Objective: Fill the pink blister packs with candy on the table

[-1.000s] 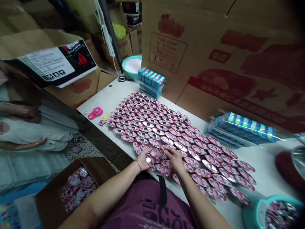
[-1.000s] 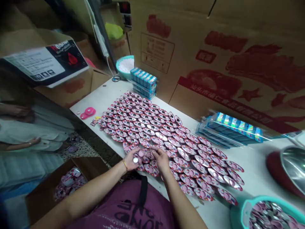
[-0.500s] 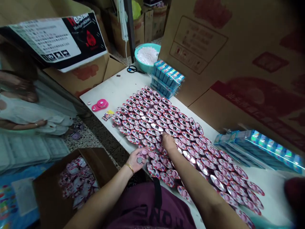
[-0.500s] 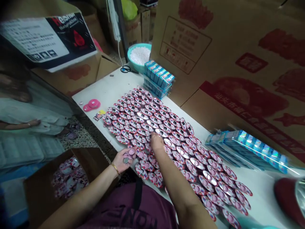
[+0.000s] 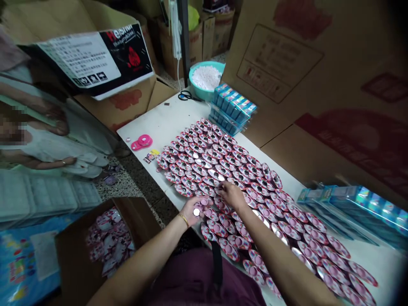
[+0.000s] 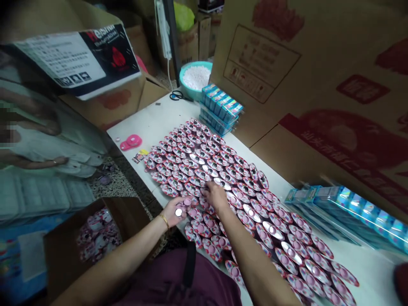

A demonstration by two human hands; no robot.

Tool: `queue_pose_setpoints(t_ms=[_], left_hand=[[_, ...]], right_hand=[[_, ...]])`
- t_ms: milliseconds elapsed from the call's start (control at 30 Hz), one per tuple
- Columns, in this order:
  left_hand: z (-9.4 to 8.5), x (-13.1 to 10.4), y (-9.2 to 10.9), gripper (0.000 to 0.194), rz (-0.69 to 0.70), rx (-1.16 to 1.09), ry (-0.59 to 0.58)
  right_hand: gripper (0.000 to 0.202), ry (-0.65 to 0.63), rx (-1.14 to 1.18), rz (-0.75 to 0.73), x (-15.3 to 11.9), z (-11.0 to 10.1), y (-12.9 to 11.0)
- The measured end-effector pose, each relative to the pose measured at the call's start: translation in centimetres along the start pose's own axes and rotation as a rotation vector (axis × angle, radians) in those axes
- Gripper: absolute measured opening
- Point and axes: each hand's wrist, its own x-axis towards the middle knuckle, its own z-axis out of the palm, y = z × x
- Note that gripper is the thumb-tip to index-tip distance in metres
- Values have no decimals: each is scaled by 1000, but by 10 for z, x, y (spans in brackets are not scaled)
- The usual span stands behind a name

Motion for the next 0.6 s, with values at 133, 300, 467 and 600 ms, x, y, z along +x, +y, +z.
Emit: queue_pose_setpoints(t_ms=[133, 300, 467, 600], left_hand=[[5, 4, -8, 12, -56, 56, 4], [7, 10, -15, 20, -129, 97, -72], [7, 14, -4, 20, -14, 59, -13], [10, 16, 5, 21, 39, 33, -44]], right_hand=[[23, -8, 280, -403, -29, 11, -15], [11, 42, 432, -149, -37, 22, 8], [13, 207, 114, 131, -10, 5, 41], [23, 44, -196, 251, 23, -6, 38]])
